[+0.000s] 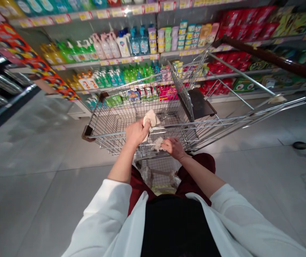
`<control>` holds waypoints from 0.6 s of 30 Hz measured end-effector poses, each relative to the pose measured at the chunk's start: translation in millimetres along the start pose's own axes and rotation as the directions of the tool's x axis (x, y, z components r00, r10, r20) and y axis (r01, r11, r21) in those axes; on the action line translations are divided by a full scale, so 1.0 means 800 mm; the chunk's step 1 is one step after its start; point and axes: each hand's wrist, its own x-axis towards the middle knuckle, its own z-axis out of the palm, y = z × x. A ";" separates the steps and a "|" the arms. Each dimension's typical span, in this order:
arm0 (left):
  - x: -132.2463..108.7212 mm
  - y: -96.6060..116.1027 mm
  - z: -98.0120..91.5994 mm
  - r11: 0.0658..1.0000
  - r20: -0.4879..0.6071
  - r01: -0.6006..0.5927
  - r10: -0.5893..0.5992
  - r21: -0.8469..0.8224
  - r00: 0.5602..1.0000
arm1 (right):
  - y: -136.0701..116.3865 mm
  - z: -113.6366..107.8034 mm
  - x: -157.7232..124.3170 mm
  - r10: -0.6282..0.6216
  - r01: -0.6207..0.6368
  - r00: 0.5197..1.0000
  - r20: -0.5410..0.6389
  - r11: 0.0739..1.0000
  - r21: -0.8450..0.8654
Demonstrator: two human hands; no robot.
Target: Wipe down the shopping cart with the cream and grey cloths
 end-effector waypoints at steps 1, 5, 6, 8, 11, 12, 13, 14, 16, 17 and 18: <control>0.000 0.001 0.001 1.000 -0.013 0.001 -0.001 0.006 1.000 | -0.004 0.010 -0.001 0.011 -0.011 1.000 0.011 1.000 0.002; -0.001 0.004 0.004 1.000 -0.043 0.015 -0.015 0.020 0.999 | -0.016 0.022 -0.001 0.065 -0.065 0.998 0.015 0.998 -0.010; -0.001 0.005 0.004 0.999 -0.049 0.024 -0.023 0.023 0.999 | -0.016 0.016 -0.002 0.071 -0.071 0.997 0.007 0.997 -0.008; -0.001 0.005 0.004 0.999 -0.063 0.036 -0.035 0.024 0.997 | -0.012 -0.007 -0.007 0.103 -0.103 0.994 -0.037 0.995 -0.006; -0.001 0.005 0.006 0.998 -0.080 0.051 -0.049 0.023 0.996 | 0.004 -0.052 -0.019 0.231 -0.238 0.960 -0.161 0.971 -0.027; -0.001 0.005 0.007 0.998 -0.084 0.058 -0.056 0.024 0.995 | 0.011 -0.064 -0.023 0.282 -0.295 0.940 -0.193 0.955 -0.039; -0.001 0.005 0.007 0.997 -0.089 0.066 -0.063 0.027 0.994 | 0.018 -0.073 -0.027 0.331 -0.349 0.919 -0.215 0.936 -0.051; -0.001 0.005 0.008 0.997 -0.094 0.074 -0.071 0.030 0.993 | 0.024 -0.077 -0.030 0.373 -0.396 0.899 -0.228 0.916 -0.061; -0.001 0.005 0.009 0.996 -0.106 0.084 -0.080 0.038 0.991 | 0.037 -0.072 -0.038 0.413 -0.438 0.883 -0.222 0.895 -0.078; -0.001 0.005 0.010 0.996 -0.110 0.083 -0.078 0.042 0.991 | 0.042 -0.065 -0.041 0.410 -0.435 0.887 -0.212 0.896 -0.086; 0.000 0.005 0.011 0.996 -0.112 0.078 -0.073 0.047 0.991 | 0.046 -0.056 -0.045 0.396 -0.420 0.896 -0.202 0.903 -0.094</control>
